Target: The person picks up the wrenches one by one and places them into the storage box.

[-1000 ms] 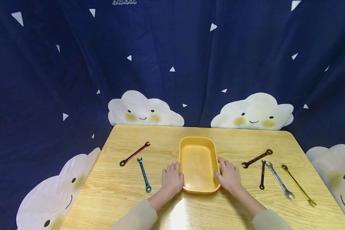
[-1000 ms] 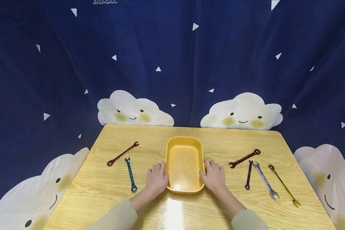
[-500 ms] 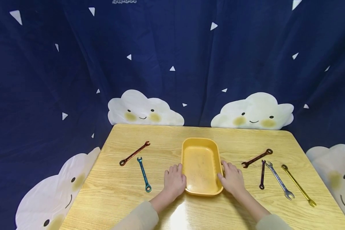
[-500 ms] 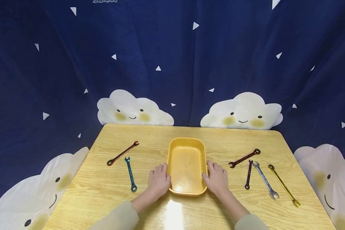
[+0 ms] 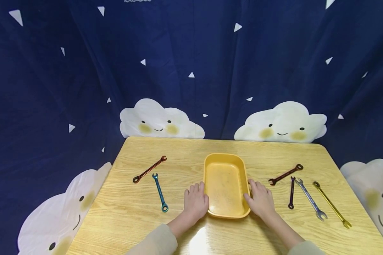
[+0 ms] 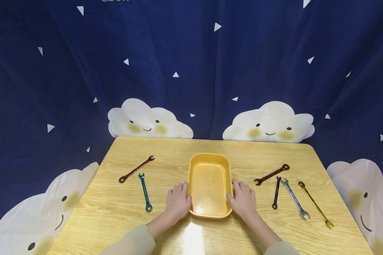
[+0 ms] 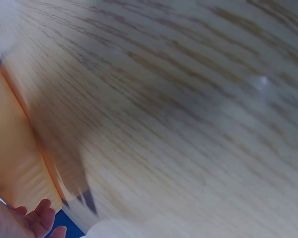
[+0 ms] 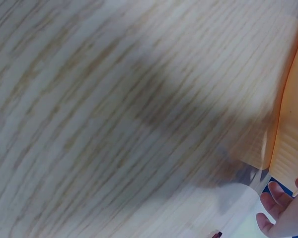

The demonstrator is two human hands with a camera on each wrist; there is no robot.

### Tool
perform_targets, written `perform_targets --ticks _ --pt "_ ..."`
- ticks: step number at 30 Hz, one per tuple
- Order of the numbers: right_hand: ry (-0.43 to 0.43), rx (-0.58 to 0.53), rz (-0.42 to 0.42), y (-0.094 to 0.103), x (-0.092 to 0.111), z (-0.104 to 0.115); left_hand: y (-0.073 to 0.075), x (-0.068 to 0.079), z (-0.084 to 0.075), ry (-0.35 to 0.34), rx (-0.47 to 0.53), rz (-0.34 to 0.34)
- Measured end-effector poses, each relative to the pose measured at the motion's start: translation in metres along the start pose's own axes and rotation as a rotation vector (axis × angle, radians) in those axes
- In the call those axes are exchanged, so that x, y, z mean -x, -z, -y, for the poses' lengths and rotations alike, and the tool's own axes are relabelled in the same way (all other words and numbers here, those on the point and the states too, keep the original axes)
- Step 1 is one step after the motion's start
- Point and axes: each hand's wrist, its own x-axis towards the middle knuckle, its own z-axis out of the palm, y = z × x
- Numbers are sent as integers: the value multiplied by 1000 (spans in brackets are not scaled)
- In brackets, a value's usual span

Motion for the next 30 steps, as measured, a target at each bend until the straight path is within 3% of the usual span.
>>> perform_targets --ticks 11,18,22,26,30 --pt "4 3 -11 -2 -1 -2 7 -4 0 -8 -40 37" --pt "0 5 -5 -2 0 -1 13 -9 5 -67 -96 95" --pt "-4 5 -9 -2 0 -1 19 -13 10 -100 -154 90" --pt "-4 9 -14 -1 0 0 20 -17 12 -92 -181 58" --pt "-6 9 -16 0 0 0 17 -19 11 -72 -178 74"
